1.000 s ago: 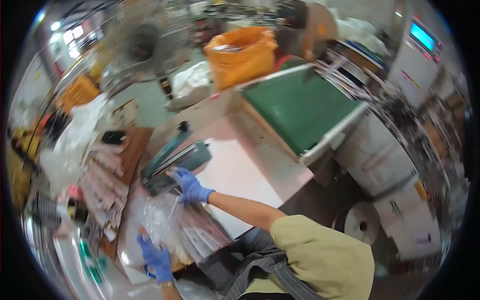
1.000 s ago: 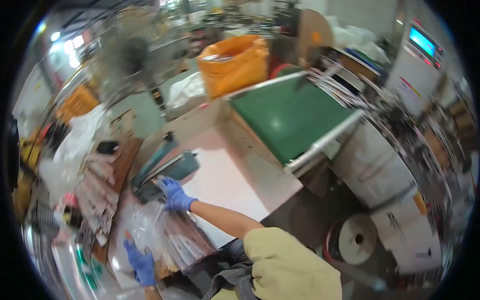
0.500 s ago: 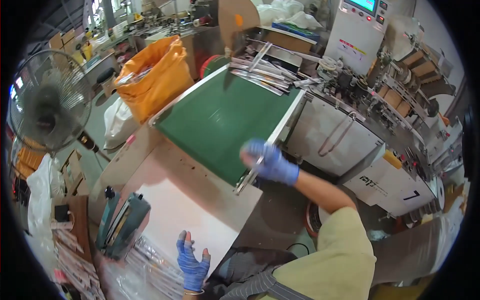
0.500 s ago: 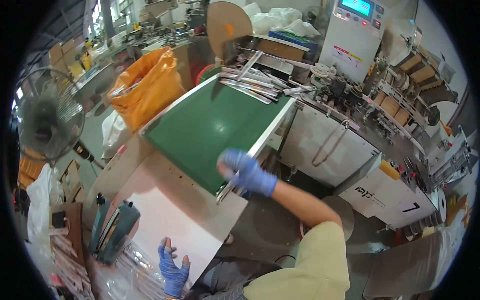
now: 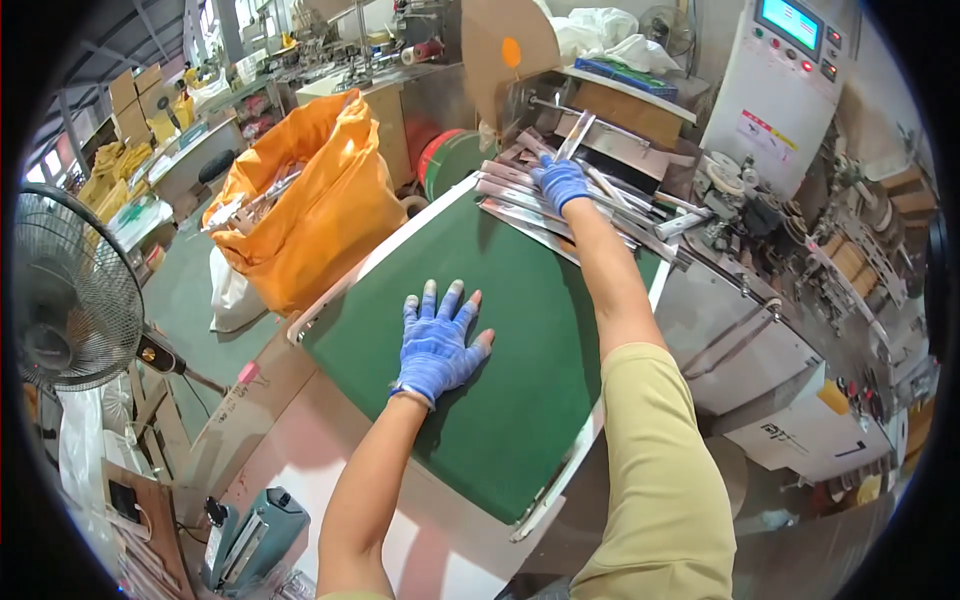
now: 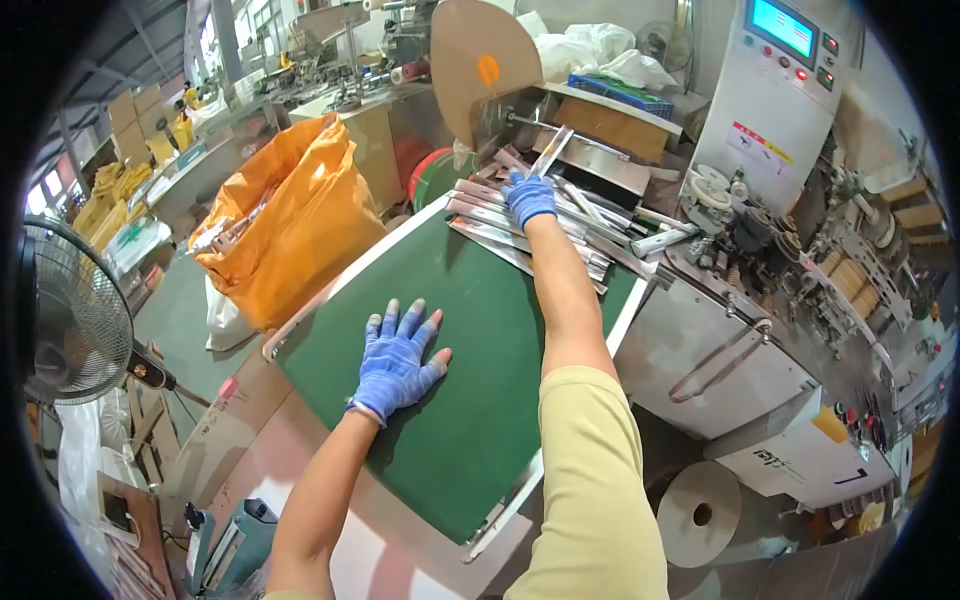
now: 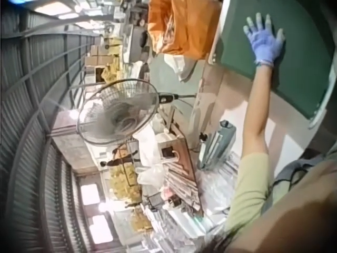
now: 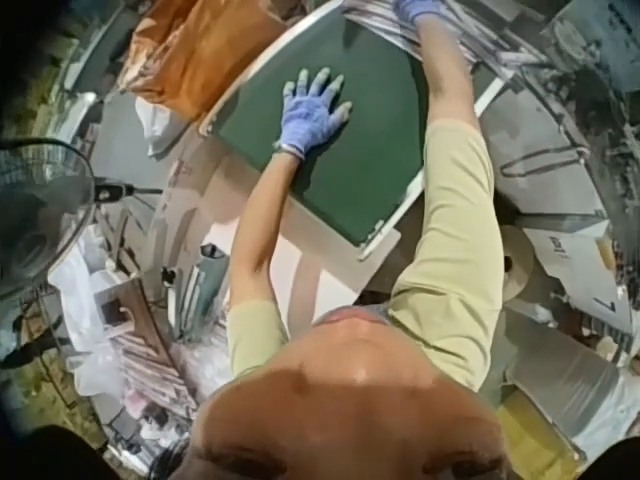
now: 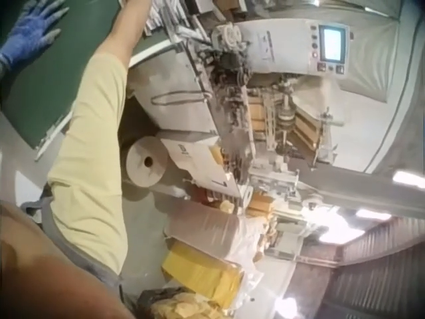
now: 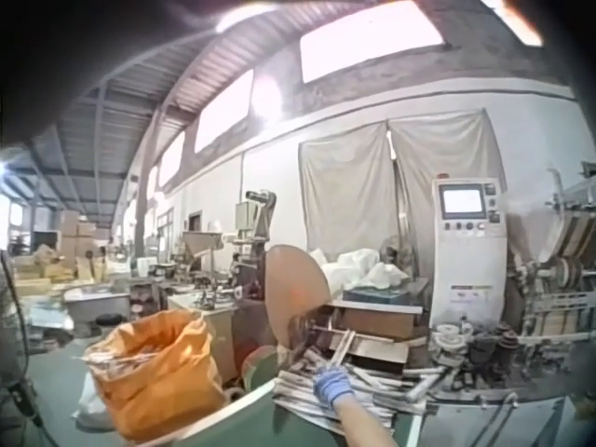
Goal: The recorder is packaging stacks of printed paper materials into plastic bags, sealing them, and placing them on a conveyor belt in a factory setting.
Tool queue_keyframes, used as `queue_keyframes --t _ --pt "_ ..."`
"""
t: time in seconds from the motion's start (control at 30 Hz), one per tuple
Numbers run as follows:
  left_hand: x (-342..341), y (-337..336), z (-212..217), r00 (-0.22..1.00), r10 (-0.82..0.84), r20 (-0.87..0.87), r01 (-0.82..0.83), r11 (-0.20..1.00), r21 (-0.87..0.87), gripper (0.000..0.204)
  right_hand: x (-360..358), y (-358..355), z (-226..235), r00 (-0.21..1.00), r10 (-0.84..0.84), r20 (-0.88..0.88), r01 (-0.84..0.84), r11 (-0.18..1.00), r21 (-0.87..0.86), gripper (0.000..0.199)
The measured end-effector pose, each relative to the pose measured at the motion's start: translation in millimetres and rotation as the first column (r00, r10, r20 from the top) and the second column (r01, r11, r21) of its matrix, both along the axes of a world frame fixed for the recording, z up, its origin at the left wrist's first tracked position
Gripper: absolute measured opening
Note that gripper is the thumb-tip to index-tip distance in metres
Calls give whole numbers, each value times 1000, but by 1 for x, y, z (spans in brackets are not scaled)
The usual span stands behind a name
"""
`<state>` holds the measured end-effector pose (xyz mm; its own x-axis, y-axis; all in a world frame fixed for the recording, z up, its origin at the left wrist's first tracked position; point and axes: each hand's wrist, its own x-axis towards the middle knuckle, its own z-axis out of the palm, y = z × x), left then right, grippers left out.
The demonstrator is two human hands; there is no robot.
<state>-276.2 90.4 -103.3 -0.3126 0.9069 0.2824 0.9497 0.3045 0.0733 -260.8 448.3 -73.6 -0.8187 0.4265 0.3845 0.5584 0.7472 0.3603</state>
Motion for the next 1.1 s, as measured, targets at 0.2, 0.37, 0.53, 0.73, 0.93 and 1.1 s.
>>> queue_keyframes --t 0.2,0.37,0.53,0.73,0.93,1.1 --pt "-4 -10 8 998 -19 57 19 1000 15 60 38 37 30 907 139 -397 -19 957 291 19" --pt "-4 -26 14 998 -11 62 8 999 38 60 120 -60 57 795 443 -414 -355 893 275 26" --pt "-5 -27 8 995 39 96 -35 999 -42 72 170 -115 23 547 834 71 -805 548 -228 49" --pt "23 33 16 980 147 130 -140 988 -62 102 238 11 2 991 -92 -96 97 994 46 36" --pt "22 59 7 976 185 116 -178 982 -66 107 240 42 -27 979 -204 -21 198 967 -158 21" --pt "17 55 11 981 159 109 -155 987 -43 104 223 7 12 971 83 -223 -86 996 -6 19"
